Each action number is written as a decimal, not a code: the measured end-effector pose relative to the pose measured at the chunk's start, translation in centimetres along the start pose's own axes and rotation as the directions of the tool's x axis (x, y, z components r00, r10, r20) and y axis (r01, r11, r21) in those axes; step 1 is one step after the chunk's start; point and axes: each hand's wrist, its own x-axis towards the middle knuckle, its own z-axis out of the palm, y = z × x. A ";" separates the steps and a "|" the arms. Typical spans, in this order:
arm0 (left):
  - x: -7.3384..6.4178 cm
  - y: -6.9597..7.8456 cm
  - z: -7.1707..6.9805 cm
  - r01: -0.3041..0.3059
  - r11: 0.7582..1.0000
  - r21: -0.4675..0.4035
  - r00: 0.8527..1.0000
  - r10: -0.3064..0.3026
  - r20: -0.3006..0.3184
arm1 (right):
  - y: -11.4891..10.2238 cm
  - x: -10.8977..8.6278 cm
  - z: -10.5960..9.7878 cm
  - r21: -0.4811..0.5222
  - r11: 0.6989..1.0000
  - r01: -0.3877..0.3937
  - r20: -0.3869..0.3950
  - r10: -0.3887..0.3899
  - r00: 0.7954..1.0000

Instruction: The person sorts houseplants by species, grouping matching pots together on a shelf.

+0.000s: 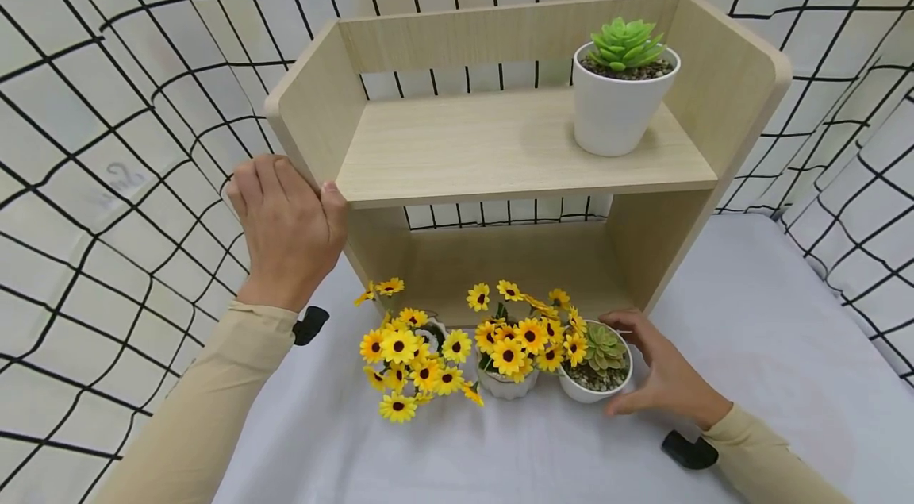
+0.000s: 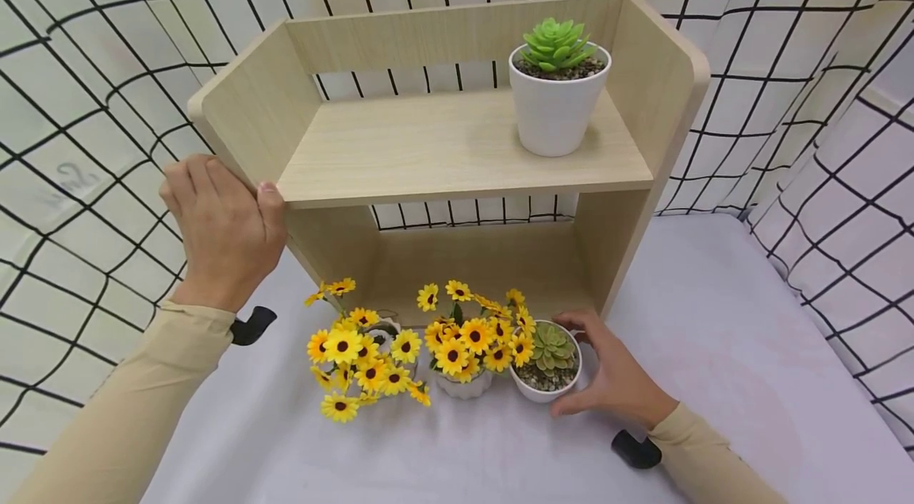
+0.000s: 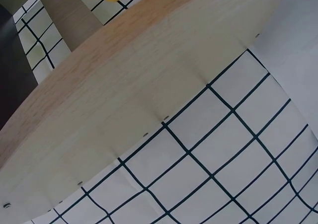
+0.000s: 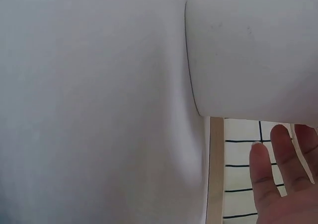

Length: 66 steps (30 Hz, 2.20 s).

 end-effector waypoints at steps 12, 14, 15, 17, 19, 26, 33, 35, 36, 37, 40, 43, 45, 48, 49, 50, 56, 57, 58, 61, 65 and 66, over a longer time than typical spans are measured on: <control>0.1 0.1 0.3 -0.018 1.000 -0.023 1.000 0.018 -0.020 | 0.1 -0.2 0.6 -0.023 0.996 -0.089 0.007 0.089 0.996; 0.1 0.1 0.3 -0.020 1.000 -0.023 1.000 0.020 -0.017 | 0.2 -0.2 0.8 0.022 0.996 -0.088 0.004 0.088 0.996; 0.1 0.1 0.3 -0.021 1.000 -0.023 1.000 0.021 -0.015 | 0.2 -0.3 0.8 0.044 0.995 -0.090 0.004 0.090 0.996; 0.1 0.1 0.3 -0.023 1.000 -0.022 1.000 0.023 -0.012 | 0.3 -0.4 0.9 0.089 0.991 -0.098 0.012 0.098 0.995; 0.1 0.1 0.3 -0.023 1.000 -0.020 1.000 0.023 -0.014 | 0.4 -0.4 1.0 0.117 0.988 -0.104 0.016 0.102 0.995; 0.1 0.0 0.2 -0.020 1.000 -0.017 1.000 0.020 -0.012 | 0.3 -0.5 0.9 0.132 0.983 -0.124 0.030 0.121 0.992; 0.1 -0.2 0.1 -0.022 1.000 -0.007 1.000 0.021 -0.021 | -0.3 -0.6 0.0 0.140 0.986 -0.090 0.026 0.087 0.996; 0.1 -0.2 0.2 -0.023 1.000 -0.007 0.999 0.023 -0.024 | -0.5 -0.7 -0.3 0.145 0.986 -0.078 0.022 0.075 0.997; 0.1 -0.2 0.2 -0.023 1.000 -0.007 0.999 0.023 -0.024 | -0.6 -0.8 -0.5 0.145 0.987 -0.074 0.022 0.071 0.997; 0.1 -0.2 0.2 -0.023 1.000 -0.008 0.999 0.023 -0.025 | -0.7 -0.9 -0.6 0.144 0.987 -0.068 0.021 0.066 0.998; 0.1 -0.2 0.2 -0.021 1.000 -0.008 1.000 0.021 -0.022 | -1.1 -1.0 -1.0 0.145 0.987 -0.066 0.020 0.064 0.998; 0.0 -0.2 0.2 -0.019 1.000 -0.013 1.000 0.019 -0.022 | -1.6 -1.1 -1.4 0.129 0.990 -0.066 0.015 0.064 0.998; 0.1 -0.1 0.2 -0.020 1.000 -0.017 1.000 0.019 -0.021 | -1.9 -1.2 -1.7 0.115 0.991 -0.075 0.011 0.074 0.997; 0.1 -0.1 0.2 -0.020 1.000 -0.021 1.000 0.019 -0.017 | -2.5 -1.2 -2.2 0.094 0.993 -0.072 0.006 0.071 0.997; 0.0 -0.1 0.2 -0.020 1.000 -0.022 1.000 0.019 -0.017 | -2.8 -1.2 -2.5 0.089 0.994 -0.067 0.007 0.066 0.998; 0.0 -0.2 0.2 -0.020 1.000 -0.024 1.000 0.020 -0.017 | -3.0 -1.1 -2.7 0.087 0.994 -0.061 0.005 0.061 0.998; 0.0 -0.2 0.2 -0.019 0.999 -0.026 1.000 0.019 -0.020 | -4.9 -0.8 -4.0 0.053 0.998 -0.028 -0.022 0.029 0.999; 0.0 -0.2 0.2 -0.019 0.999 -0.028 1.000 0.018 -0.022 | -5.2 -0.7 -4.2 0.050 0.999 -0.018 -0.027 0.020 0.999; 0.0 -0.3 0.2 -0.018 0.999 -0.029 1.000 0.017 -0.021 | -5.5 -0.6 -4.4 0.049 0.999 -0.011 -0.033 0.012 0.999; 0.0 -0.3 0.2 -0.018 0.999 -0.032 1.000 0.017 -0.021 | -6.7 -0.2 -4.8 0.040 0.999 0.006 -0.049 -0.004 0.999; 0.0 -0.3 0.2 -0.019 0.999 -0.036 1.000 0.018 -0.011 | -8.4 0.6 -5.3 0.027 1.000 0.003 -0.075 -0.001 0.997; 0.0 -0.2 0.2 -0.018 0.999 -0.035 1.000 0.018 -0.007 | -8.9 0.9 -5.5 0.025 1.000 0.005 -0.081 -0.003 0.997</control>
